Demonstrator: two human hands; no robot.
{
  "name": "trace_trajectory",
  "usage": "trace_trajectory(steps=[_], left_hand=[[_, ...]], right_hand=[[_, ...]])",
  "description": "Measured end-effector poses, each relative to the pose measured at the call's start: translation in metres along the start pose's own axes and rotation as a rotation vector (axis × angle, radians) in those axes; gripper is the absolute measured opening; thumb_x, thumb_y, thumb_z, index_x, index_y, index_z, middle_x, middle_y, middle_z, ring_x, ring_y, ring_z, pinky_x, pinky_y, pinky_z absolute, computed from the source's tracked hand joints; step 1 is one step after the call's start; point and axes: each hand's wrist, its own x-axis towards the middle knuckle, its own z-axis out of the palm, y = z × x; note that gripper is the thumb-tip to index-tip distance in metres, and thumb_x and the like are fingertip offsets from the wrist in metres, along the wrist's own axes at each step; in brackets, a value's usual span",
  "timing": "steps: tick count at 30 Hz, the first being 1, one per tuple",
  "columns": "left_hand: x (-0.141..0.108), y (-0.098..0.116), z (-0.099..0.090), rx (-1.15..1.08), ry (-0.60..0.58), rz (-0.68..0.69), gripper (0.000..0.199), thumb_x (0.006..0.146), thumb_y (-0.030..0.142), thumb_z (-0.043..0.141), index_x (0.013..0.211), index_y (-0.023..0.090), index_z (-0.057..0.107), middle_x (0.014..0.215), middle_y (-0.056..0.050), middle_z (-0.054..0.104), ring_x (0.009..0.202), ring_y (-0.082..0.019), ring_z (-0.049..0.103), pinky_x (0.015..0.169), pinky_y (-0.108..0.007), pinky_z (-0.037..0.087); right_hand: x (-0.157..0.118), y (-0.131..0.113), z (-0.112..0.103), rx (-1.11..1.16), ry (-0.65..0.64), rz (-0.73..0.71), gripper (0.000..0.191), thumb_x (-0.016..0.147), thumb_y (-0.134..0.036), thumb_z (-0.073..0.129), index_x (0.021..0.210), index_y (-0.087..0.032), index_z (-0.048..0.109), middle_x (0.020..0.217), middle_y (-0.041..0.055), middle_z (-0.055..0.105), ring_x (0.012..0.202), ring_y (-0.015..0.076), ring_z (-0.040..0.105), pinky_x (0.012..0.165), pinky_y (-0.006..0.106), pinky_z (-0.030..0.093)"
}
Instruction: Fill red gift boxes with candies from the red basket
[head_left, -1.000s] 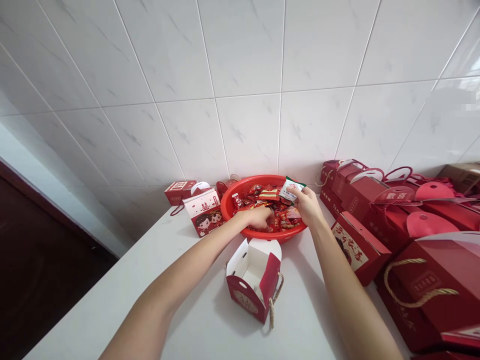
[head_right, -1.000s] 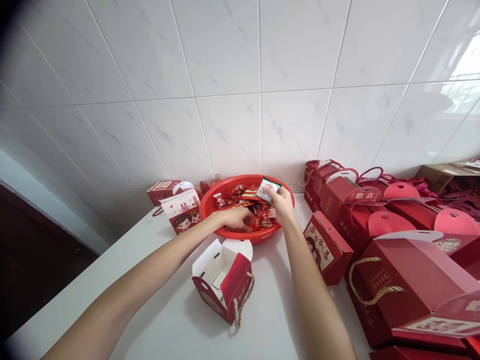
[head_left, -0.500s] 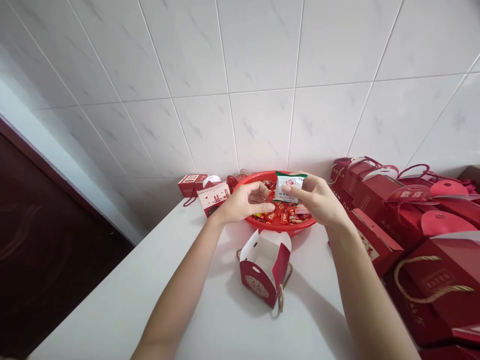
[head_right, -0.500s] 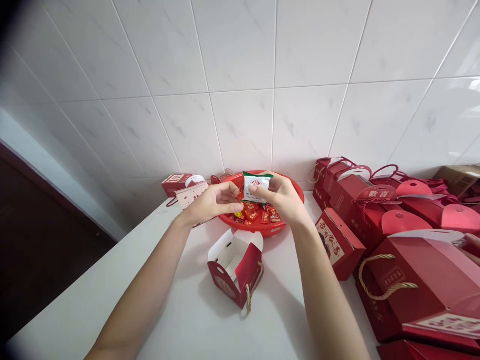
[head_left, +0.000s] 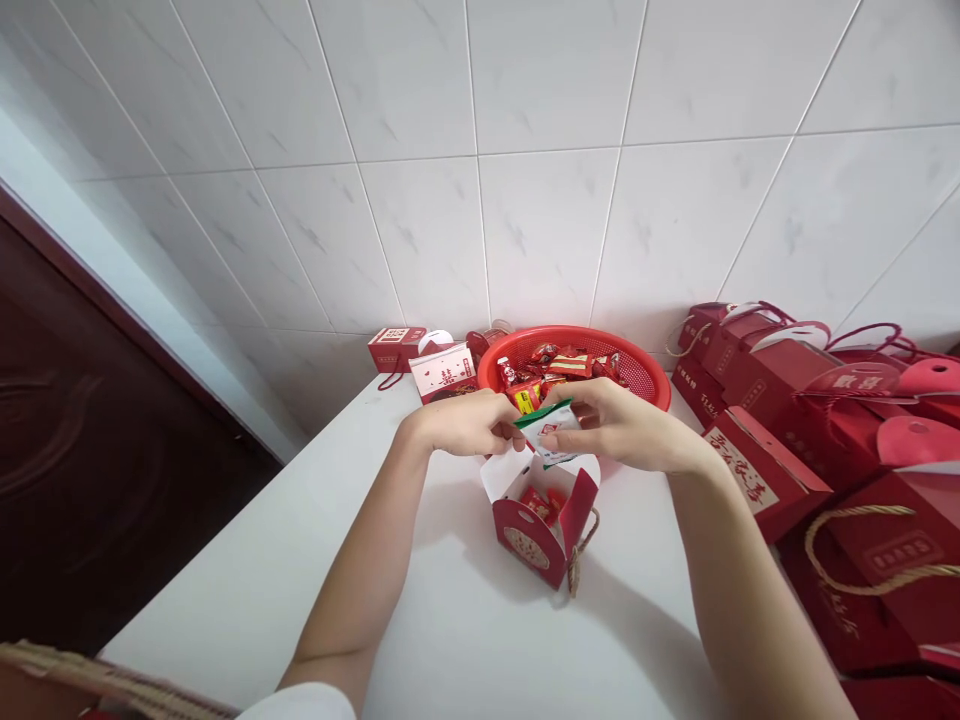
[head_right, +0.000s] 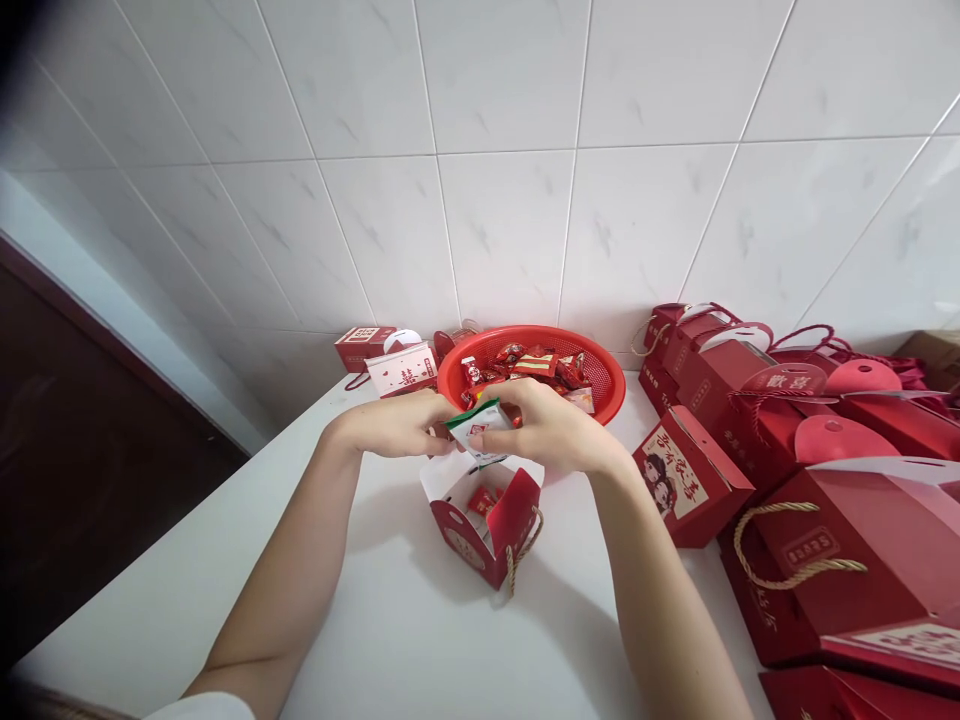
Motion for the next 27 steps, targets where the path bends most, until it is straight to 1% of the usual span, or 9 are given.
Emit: trace_trajectory(steps=[3, 6, 9, 13, 15, 17, 22, 24, 27], left_hand=[[-0.002, 0.002, 0.0, 0.067, 0.03, 0.041, 0.018, 0.071, 0.013, 0.053, 0.077, 0.018, 0.069, 0.071, 0.0, 0.066, 0.065, -0.017, 0.057, 0.056, -0.025, 0.036], [-0.003, 0.002, -0.001, 0.026, 0.052, 0.06, 0.025, 0.072, 0.013, 0.054, 0.085, 0.018, 0.074, 0.077, -0.001, 0.07, 0.069, -0.017, 0.06, 0.059, -0.024, 0.039], [-0.003, 0.0, 0.0, 0.033, 0.075, 0.04, 0.027, 0.075, 0.013, 0.055, 0.091, 0.018, 0.076, 0.091, -0.004, 0.074, 0.079, -0.018, 0.065, 0.063, -0.023, 0.043], [-0.003, -0.001, -0.002, 0.069, 0.052, 0.015, 0.029, 0.078, 0.013, 0.054, 0.098, 0.017, 0.074, 0.098, -0.005, 0.074, 0.085, -0.019, 0.067, 0.066, -0.023, 0.046], [-0.004, -0.001, -0.004, 0.069, 0.034, 0.035, 0.027, 0.08, 0.015, 0.054, 0.099, 0.017, 0.073, 0.099, -0.004, 0.074, 0.087, -0.019, 0.067, 0.069, -0.023, 0.048], [-0.004, -0.004, -0.006, 0.04, 0.08, 0.05, 0.024, 0.083, 0.02, 0.055, 0.101, 0.018, 0.072, 0.102, -0.004, 0.074, 0.091, -0.019, 0.067, 0.073, -0.023, 0.049], [0.011, -0.024, -0.01, -0.029, 0.371, -0.038, 0.029, 0.09, 0.033, 0.052, 0.106, 0.019, 0.072, 0.107, -0.004, 0.074, 0.092, -0.02, 0.067, 0.079, -0.026, 0.051], [0.028, -0.031, -0.013, 0.005, 0.346, -0.033, 0.029, 0.089, 0.033, 0.053, 0.102, 0.019, 0.074, 0.103, -0.004, 0.075, 0.092, -0.02, 0.067, 0.079, -0.026, 0.05], [0.066, -0.032, -0.014, 0.162, 0.129, -0.1, 0.03, 0.081, 0.038, 0.061, 0.1, 0.02, 0.076, 0.1, -0.005, 0.075, 0.088, -0.021, 0.066, 0.072, -0.025, 0.048]], right_hand=[[0.005, 0.006, 0.006, -0.143, -0.11, 0.021, 0.01, 0.078, -0.027, 0.069, 0.083, -0.02, 0.074, 0.063, -0.0034, 0.057, 0.056, 0.0111, 0.045, 0.049, 0.023, 0.032], [0.007, 0.012, 0.012, -0.233, -0.218, 0.079, 0.02, 0.074, -0.025, 0.072, 0.094, -0.021, 0.073, 0.073, -0.001, 0.065, 0.06, 0.0135, 0.053, 0.05, 0.024, 0.036], [0.005, 0.011, 0.011, -0.322, -0.201, 0.12, 0.024, 0.075, -0.023, 0.071, 0.099, -0.021, 0.07, 0.086, 0.0027, 0.07, 0.072, 0.0175, 0.062, 0.057, 0.024, 0.042], [-0.004, 0.007, -0.004, -0.379, -0.19, 0.187, 0.022, 0.081, -0.029, 0.066, 0.1, -0.02, 0.066, 0.089, 0.004, 0.07, 0.076, 0.0191, 0.064, 0.06, 0.026, 0.045], [-0.011, 0.006, -0.014, -0.38, -0.15, 0.189, 0.027, 0.083, -0.034, 0.064, 0.105, -0.02, 0.066, 0.093, 0.0046, 0.07, 0.083, 0.0209, 0.065, 0.065, 0.028, 0.048], [-0.017, 0.008, -0.024, -0.386, -0.066, 0.181, 0.031, 0.084, -0.038, 0.063, 0.109, -0.021, 0.066, 0.099, 0.0053, 0.071, 0.09, 0.0225, 0.066, 0.071, 0.031, 0.05], [-0.024, 0.01, -0.038, -0.43, 0.148, 0.211, 0.03, 0.084, -0.041, 0.061, 0.105, -0.02, 0.068, 0.1, 0.0065, 0.071, 0.087, 0.0223, 0.067, 0.076, 0.033, 0.052], [-0.023, 0.009, -0.04, -0.444, 0.209, 0.233, 0.027, 0.084, -0.039, 0.061, 0.099, -0.019, 0.069, 0.094, 0.0058, 0.072, 0.083, 0.0212, 0.066, 0.074, 0.032, 0.051], [-0.021, 0.01, -0.041, -0.462, 0.273, 0.257, 0.021, 0.085, -0.035, 0.059, 0.095, -0.019, 0.069, 0.086, 0.0045, 0.072, 0.077, 0.0197, 0.065, 0.068, 0.03, 0.049]])
